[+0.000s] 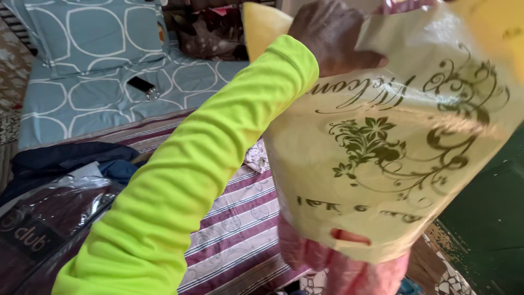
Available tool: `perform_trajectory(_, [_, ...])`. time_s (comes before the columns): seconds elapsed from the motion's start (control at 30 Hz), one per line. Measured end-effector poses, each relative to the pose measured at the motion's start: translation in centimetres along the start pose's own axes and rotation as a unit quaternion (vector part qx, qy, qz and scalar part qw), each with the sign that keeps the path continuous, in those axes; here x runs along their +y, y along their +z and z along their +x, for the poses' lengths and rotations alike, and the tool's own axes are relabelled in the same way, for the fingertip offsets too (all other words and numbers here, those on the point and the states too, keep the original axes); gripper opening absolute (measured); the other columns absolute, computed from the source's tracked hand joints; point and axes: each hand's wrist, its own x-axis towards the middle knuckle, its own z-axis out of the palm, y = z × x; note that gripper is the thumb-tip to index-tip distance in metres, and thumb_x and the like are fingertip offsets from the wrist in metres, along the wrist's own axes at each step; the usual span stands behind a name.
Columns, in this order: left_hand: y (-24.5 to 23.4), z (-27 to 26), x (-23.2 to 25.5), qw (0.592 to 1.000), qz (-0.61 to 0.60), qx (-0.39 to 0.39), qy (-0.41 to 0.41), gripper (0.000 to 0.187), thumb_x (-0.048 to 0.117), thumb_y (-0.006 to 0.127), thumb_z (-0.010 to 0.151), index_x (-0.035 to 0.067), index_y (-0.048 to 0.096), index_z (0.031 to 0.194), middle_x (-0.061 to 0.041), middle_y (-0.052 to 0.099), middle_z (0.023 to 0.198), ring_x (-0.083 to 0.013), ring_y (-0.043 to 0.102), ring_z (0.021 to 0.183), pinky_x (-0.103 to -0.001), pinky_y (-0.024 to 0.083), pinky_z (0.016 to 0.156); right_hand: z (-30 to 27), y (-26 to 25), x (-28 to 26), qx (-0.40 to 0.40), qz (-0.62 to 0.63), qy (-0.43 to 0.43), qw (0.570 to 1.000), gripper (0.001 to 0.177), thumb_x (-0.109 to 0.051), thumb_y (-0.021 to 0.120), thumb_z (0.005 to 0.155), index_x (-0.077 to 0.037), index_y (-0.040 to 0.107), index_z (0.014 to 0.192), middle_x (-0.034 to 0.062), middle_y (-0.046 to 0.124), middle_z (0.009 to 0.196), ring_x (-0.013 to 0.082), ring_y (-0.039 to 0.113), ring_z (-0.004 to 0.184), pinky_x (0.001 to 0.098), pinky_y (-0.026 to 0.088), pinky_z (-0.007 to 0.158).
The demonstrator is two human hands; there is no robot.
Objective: The person wipes the surface of several plastic garment bags containing clothes using a cloth. They handle a blue bag and a beige bag, wiping them on a bed, then hang the blue bag on a hanger and place it in a closet.
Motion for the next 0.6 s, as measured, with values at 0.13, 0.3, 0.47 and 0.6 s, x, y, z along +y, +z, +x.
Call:
perform_trajectory(0.13, [2.9, 0.5, -0.7, 0.981, -0.083, -0.136, -0.107, 0.077, 0.067, 0.059, 0.09, 0.027, 0.043, 0.154, -0.01, 0.075, 0.089, -0.0266, 0.074, 0.082, -0.046, 0.055, 0.086, 3.4, 12.0, 5.8, 0.018, 0.059, 0.06, 0.996, 0.045, -0.026, 0.069, 0.093, -0.009, 0.065, 0.134, 0.0161, 0.062, 0.138, 0.0382, 0.063, 0.113, 0.0497, 0.049, 0.099])
perform_trajectory(0.3, [15.2, -5.8, -4.3, 0.925, -0.12, -0.192, -0.306, 0.068, 0.068, 0.051, 0.103, 0.003, 0.071, 0.103, -0.018, 0.073, 0.083, -0.0357, 0.074, 0.077, -0.047, 0.057, 0.077, 6.8, 29.1, 8.6, 0.019, 0.125, 0.096, 0.987, 0.043, -0.026, 0.065, 0.097, -0.008, 0.063, 0.136, 0.0171, 0.058, 0.144, 0.0407, 0.062, 0.117, 0.0511, 0.047, 0.103])
perform_trajectory(0.47, [32.3, -27.2, -6.3, 0.794, -0.06, -0.193, -0.573, 0.076, 0.07, 0.063, 0.091, 0.002, 0.065, 0.125, -0.031, 0.07, 0.116, -0.0476, 0.068, 0.108, -0.052, 0.054, 0.091, -4.0, 43.0, -2.7, 0.076, 0.271, 0.023, 0.959, 0.04, -0.027, 0.061, 0.101, -0.008, 0.062, 0.137, 0.0181, 0.055, 0.15, 0.0431, 0.06, 0.121, 0.0524, 0.046, 0.107])
perform_trajectory(0.6, [40.0, -45.4, -4.8, 0.611, -0.004, -0.272, -0.744, 0.084, 0.062, 0.063, 0.087, 0.01, 0.042, 0.149, -0.022, 0.053, 0.146, -0.0451, 0.05, 0.132, -0.057, 0.042, 0.106, -22.4, 46.9, -7.8, -0.053, 0.172, -0.184, 0.966, 0.044, -0.021, 0.059, 0.098, -0.015, 0.059, 0.142, 0.02, 0.047, 0.16, 0.0378, 0.048, 0.147, 0.0524, 0.038, 0.12])
